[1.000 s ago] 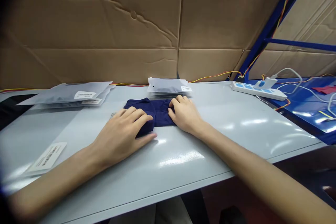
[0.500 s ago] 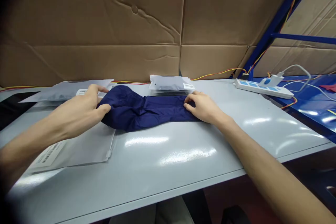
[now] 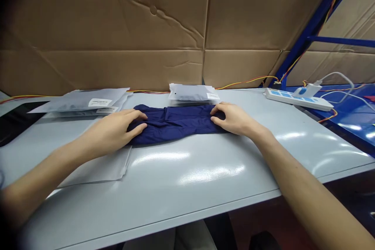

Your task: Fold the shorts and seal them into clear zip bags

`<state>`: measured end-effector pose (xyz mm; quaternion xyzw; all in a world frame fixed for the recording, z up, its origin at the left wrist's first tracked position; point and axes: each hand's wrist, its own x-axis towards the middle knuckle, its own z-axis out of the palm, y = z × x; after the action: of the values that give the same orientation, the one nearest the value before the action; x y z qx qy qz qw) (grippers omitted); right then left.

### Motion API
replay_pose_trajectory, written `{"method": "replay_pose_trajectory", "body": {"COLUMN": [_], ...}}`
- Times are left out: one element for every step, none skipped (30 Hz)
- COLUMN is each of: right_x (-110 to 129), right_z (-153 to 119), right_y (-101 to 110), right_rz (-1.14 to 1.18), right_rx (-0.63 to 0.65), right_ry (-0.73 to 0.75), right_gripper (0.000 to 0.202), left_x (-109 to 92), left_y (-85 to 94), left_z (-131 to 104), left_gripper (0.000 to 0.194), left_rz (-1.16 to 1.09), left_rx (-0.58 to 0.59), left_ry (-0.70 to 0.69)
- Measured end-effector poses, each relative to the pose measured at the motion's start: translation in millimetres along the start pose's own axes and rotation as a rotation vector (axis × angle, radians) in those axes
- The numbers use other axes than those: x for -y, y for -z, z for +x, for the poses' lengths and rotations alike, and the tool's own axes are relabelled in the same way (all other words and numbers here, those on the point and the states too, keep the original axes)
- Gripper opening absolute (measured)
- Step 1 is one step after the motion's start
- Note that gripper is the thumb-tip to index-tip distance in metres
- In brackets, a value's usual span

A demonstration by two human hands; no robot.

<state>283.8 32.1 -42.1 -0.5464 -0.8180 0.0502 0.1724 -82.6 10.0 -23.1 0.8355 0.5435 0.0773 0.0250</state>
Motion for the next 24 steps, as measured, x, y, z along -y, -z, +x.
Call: {"method": "replay_pose_trajectory", "body": {"right_x": [-0.1,0.1,0.6,1.4,2.4,3.6,5.0,6.6,8.3,10.2,12.1,13.9,15.4,16.5,17.1,17.2,16.9,16.3,15.7,15.4,15.4,16.0,17.1,18.6], "right_z": [-0.4,-0.7,-0.9,-1.1,-1.2,-1.2,-1.3,-1.5,-1.9,-2.4,-3.2,-4.3,-5.6,-7.2,-8.8,-10.6,-12.3,-14.0,-15.6,-17.0,-18.1,-18.9,-19.3,-19.4], "right_y": [0.9,1.9,2.8,3.6,4.2,4.8,5.3,5.9,6.9,8.3,10.3,13.0,16.3,20.2,24.5,29.0,33.4,37.5,41.0,43.8,45.8,46.9,47.3,47.0], "right_rz": [0.007,0.014,0.021,0.027,0.03,0.03,0.028,0.025,0.025,0.03,0.044,0.067,0.101,0.142,0.186,0.225,0.256,0.28,0.3,0.317,0.332,0.342,0.345,0.341], "right_rx": [0.002,0.007,0.013,0.019,0.024,0.029,0.029,0.023,0.015,0.001,-0.016,-0.036,-0.053,-0.059,-0.056,-0.036,0.0,0.048,0.105,0.161,0.215,0.26,0.288,0.304], "right_ry": [0.007,0.016,0.023,0.027,0.028,0.026,0.024,0.024,0.027,0.03,0.03,0.021,0.004,-0.016,-0.034,-0.047,-0.052,-0.052,-0.055,-0.066,-0.086,-0.113,-0.146,-0.177], "right_gripper": [0.016,0.015,0.013,0.012,0.011,0.01,0.01,0.009,0.009,0.009,0.008,0.007,0.006,0.006,0.006,0.006,0.006,0.006,0.009,0.014,0.018,0.021,0.024,0.026], "left_x": [2.5,4.6,6.5,8.2,9.5,10.4,10.9,10.8,10.3,9.3,8.1,6.8,5.7,4.9,4.6,4.6,4.9,5.3,5.7,5.8,5.6,5.0,3.8,2.1], "left_y": [0.4,1.0,1.5,2.0,2.4,2.8,3.4,4.4,6.0,8.3,11.5,15.5,20.3,25.5,30.9,36.3,41.3,45.5,48.9,51.1,52.1,51.9,50.6,48.5], "left_z": [0.3,0.5,0.7,0.8,0.9,1.0,0.9,0.6,0.1,-0.6,-1.5,-2.6,-3.9,-5.5,-7.1,-8.9,-10.7,-12.4,-13.9,-15.1,-15.9,-16.2,-16.1,-15.7], "left_gripper": [0.039,0.037,0.034,0.032,0.029,0.026,0.024,0.021,0.019,0.018,0.017,0.016,0.017,0.019,0.022,0.027,0.032,0.037,0.043,0.047,0.049,0.05,0.051,0.05], "left_rz": [-0.013,-0.025,-0.034,-0.04,-0.043,-0.045,-0.048,-0.055,-0.073,-0.101,-0.131,-0.165,-0.205,-0.249,-0.295,-0.345,-0.396,-0.438,-0.464,-0.476,-0.475,-0.468,-0.457,-0.448], "left_rx": [-0.002,-0.004,-0.007,-0.01,-0.014,-0.018,-0.019,-0.022,-0.023,-0.027,-0.031,-0.032,-0.024,-0.007,0.028,0.069,0.12,0.178,0.231,0.281,0.327,0.365,0.389,0.392], "left_ry": [-0.017,-0.035,-0.052,-0.064,-0.071,-0.077,-0.083,-0.089,-0.091,-0.086,-0.075,-0.06,-0.042,-0.026,-0.018,-0.011,0.002,0.018,0.033,0.049,0.068,0.083,0.098,0.114]}}
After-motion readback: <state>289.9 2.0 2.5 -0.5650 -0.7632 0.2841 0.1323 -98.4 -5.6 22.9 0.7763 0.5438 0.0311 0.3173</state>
